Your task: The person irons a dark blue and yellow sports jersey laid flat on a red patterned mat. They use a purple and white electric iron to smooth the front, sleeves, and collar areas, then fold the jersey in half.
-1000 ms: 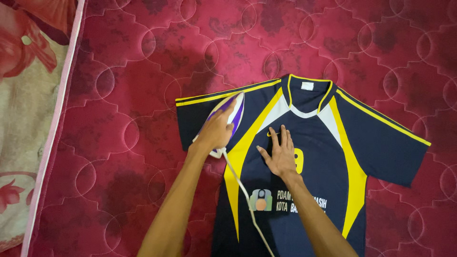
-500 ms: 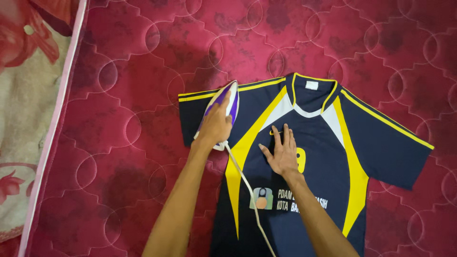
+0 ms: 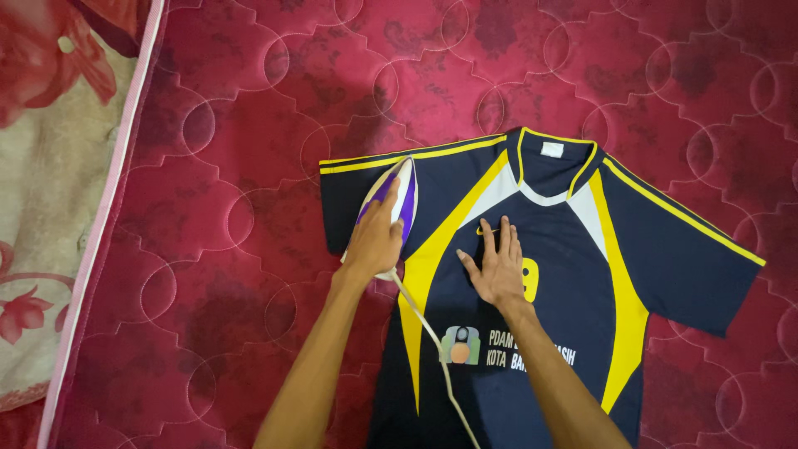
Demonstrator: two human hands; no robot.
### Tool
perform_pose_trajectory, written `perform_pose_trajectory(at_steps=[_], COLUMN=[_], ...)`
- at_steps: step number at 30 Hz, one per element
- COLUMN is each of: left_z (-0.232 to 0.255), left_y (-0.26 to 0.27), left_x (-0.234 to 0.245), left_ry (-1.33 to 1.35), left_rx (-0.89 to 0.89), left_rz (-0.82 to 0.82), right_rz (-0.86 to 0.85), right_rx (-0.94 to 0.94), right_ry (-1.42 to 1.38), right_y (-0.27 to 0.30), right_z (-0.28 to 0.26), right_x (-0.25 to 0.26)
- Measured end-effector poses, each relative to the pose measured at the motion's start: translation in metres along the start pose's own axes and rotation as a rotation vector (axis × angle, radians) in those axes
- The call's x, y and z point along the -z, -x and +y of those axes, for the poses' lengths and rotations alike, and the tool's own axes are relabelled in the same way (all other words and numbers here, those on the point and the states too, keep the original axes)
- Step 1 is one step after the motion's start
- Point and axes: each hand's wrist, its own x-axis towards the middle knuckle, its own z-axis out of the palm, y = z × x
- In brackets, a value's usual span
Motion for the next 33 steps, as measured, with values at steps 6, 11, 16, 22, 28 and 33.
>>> perform_pose_trajectory(at_steps=[6,11,16,22,28,33], left_z=[-0.005,-0.011,-0.019,-0.010,0.001,-0.007], left_y=[0.000,0.025,0.022,-0.002,0.007,0.031], left_x=[-0.009,-0.012,-0.015,-0.004,-0.004,-0.004], left_ry=[-0.003,0.024,0.060,0.046,0.055,0.061], left_rx=[-0.018,0.010,-0.011,0.042,0.074,0.088], left_rz=[0.087,0.064,0.097,0.127,0.139,0.155], right_rz=[-0.013,-0.001,-0.007,-0.045,-0.035,-0.025], right_rx=[-0.011,-0.015,-0.009,-0.029,-0.025,-0.027], right_ry=[0.011,0.003,0.012,0.014,0.021,0.027], right_y=[-0.003,-0.004,-0.002,-0.001,-0.002,-0.001], right_z=[-0.001,0.002,0.002,0.001,0.001,0.000], right_x=[0.001,-0.004,-0.005,-0.002,-0.003,-0.006])
